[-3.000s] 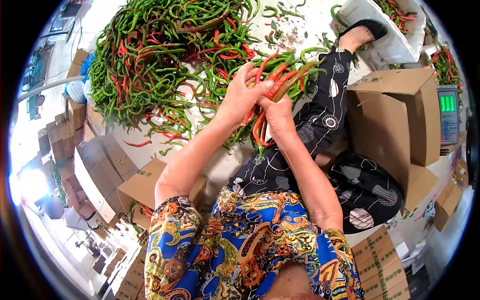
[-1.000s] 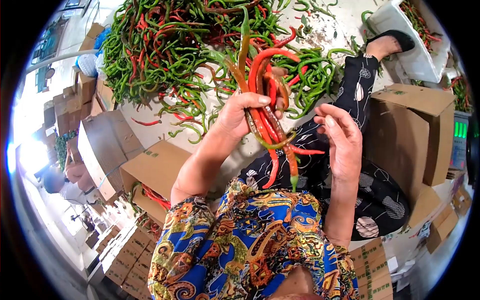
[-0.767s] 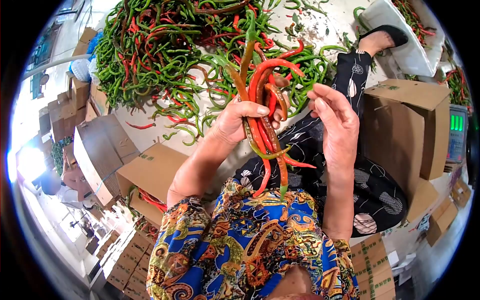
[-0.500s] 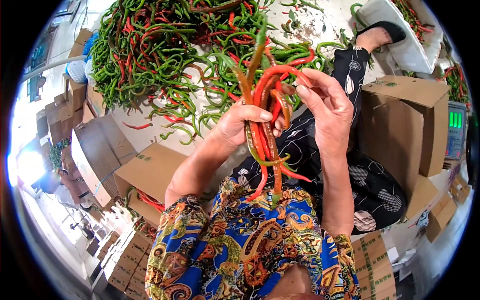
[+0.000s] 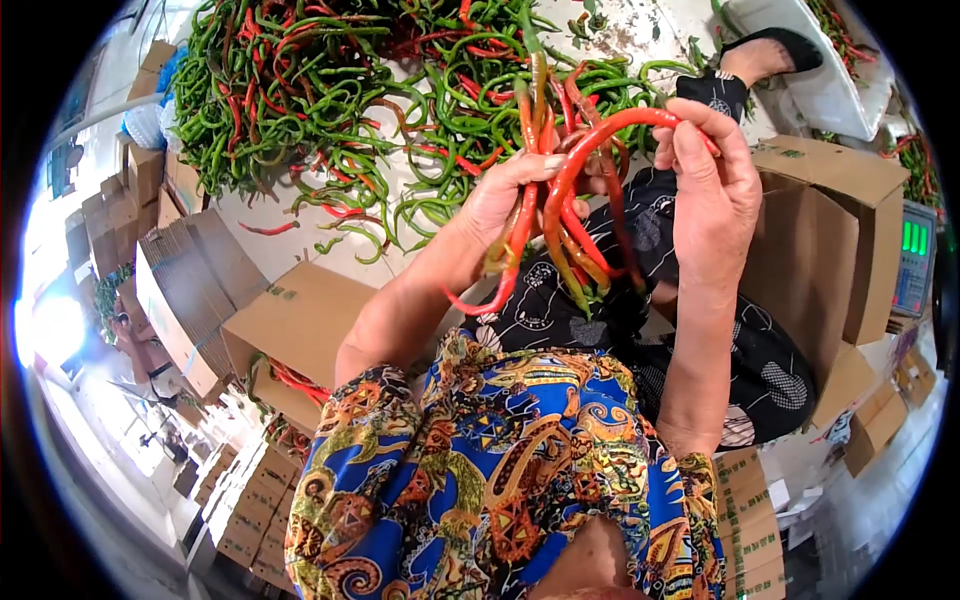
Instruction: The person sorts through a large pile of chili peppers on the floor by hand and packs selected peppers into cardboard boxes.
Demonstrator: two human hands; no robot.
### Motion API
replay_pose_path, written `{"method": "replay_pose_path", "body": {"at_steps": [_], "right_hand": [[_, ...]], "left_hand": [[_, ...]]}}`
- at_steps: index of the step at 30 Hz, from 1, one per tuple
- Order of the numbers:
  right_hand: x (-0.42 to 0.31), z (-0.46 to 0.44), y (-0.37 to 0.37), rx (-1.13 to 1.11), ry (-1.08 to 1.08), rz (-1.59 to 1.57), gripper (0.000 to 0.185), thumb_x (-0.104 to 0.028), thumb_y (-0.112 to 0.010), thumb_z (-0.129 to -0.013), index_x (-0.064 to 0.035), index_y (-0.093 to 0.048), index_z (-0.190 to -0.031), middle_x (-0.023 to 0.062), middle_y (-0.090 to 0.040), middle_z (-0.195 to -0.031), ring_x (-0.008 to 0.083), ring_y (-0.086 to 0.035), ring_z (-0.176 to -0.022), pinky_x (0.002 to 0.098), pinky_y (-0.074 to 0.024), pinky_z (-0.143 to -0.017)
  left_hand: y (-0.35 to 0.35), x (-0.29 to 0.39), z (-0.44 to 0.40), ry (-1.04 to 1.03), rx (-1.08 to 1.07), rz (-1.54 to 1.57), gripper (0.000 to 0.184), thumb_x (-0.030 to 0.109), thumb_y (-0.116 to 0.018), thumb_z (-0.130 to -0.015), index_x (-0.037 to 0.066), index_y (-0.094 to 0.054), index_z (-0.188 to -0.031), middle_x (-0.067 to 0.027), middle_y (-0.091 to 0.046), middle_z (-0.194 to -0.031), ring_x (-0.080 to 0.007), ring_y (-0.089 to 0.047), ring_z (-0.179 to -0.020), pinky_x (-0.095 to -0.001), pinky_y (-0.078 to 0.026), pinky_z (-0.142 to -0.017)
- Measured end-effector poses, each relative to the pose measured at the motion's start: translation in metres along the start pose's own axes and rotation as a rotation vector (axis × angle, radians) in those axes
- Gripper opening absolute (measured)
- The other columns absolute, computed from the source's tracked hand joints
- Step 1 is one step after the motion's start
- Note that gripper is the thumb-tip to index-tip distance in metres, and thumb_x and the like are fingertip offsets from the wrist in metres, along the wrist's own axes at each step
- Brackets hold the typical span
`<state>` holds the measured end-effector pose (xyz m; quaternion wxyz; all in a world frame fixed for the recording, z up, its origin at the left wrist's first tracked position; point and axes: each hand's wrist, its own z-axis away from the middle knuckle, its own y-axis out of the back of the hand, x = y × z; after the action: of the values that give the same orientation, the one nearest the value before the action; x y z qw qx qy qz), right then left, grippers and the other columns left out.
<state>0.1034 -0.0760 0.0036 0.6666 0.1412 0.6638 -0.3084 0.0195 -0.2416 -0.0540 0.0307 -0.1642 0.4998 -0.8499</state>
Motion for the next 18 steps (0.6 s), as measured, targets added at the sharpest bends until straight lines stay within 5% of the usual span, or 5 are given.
{"method": "replay_pose_path", "body": {"at_steps": [3,11,14,16,18], "right_hand": [[0.019,-0.003,0.006,-0.074,-0.172,-0.389,0.018,-0.012,-0.055,-0.095,-0.0012,-0.06,-0.109,0.0039,-0.063,-0.088,0.0079,-0.056,-0.075,0.0216,-0.0461,-0.071],[0.063,0.004,0.027,-0.18,-0.453,-1.163,0.018,-0.015,-0.059,-0.093,-0.0022,-0.061,-0.105,0.0019,-0.057,-0.082,0.0101,-0.046,-0.071,0.0234,-0.0395,-0.064],[0.042,0.006,0.017,-0.092,-0.496,-1.007,0.02,-0.012,-0.064,-0.089,-0.0024,-0.061,-0.106,0.003,-0.06,-0.084,0.0093,-0.048,-0.071,0.0217,-0.04,-0.061],[0.039,0.013,0.01,-0.008,-0.474,-0.764,0.047,-0.009,-0.07,-0.083,0.0018,-0.049,-0.123,0.0071,-0.064,-0.091,0.0099,-0.057,-0.07,0.0196,-0.0439,-0.057],[0.023,0.023,-0.007,0.019,-0.517,-0.329,0.054,-0.011,-0.073,-0.08,0.0042,-0.045,-0.124,0.0074,-0.063,-0.09,0.0104,-0.059,-0.072,0.02,-0.0469,-0.059]], "left_hand": [[0.019,-0.006,-0.01,0.075,-0.091,0.044,0.041,0.017,-0.062,-0.085,0.0,-0.053,-0.121,-0.0139,-0.065,-0.103,-0.0232,-0.064,-0.095,-0.0333,-0.055,-0.076],[0.007,-0.013,-0.013,-0.001,0.13,0.037,0.037,0.014,-0.063,-0.085,0.001,-0.054,-0.118,-0.0109,-0.066,-0.09,-0.017,-0.066,-0.073,-0.0281,-0.057,-0.068],[0.032,-0.014,-0.02,0.028,-0.062,-0.031,0.03,0.014,-0.062,-0.085,-0.001,-0.056,-0.11,-0.0167,-0.064,-0.095,-0.0158,-0.064,-0.08,-0.0239,-0.055,-0.07],[0.014,-0.013,-0.014,-0.03,0.225,-0.149,0.019,0.013,-0.057,-0.087,-0.003,-0.06,-0.097,-0.0151,-0.065,-0.087,-0.0188,-0.065,-0.071,-0.0279,-0.056,-0.06],[-0.001,-0.021,-0.016,-0.132,0.34,-0.093,0.02,0.014,-0.054,-0.089,-0.003,-0.059,-0.099,-0.0135,-0.066,-0.084,-0.0203,-0.066,-0.069,-0.031,-0.057,-0.058]]}}
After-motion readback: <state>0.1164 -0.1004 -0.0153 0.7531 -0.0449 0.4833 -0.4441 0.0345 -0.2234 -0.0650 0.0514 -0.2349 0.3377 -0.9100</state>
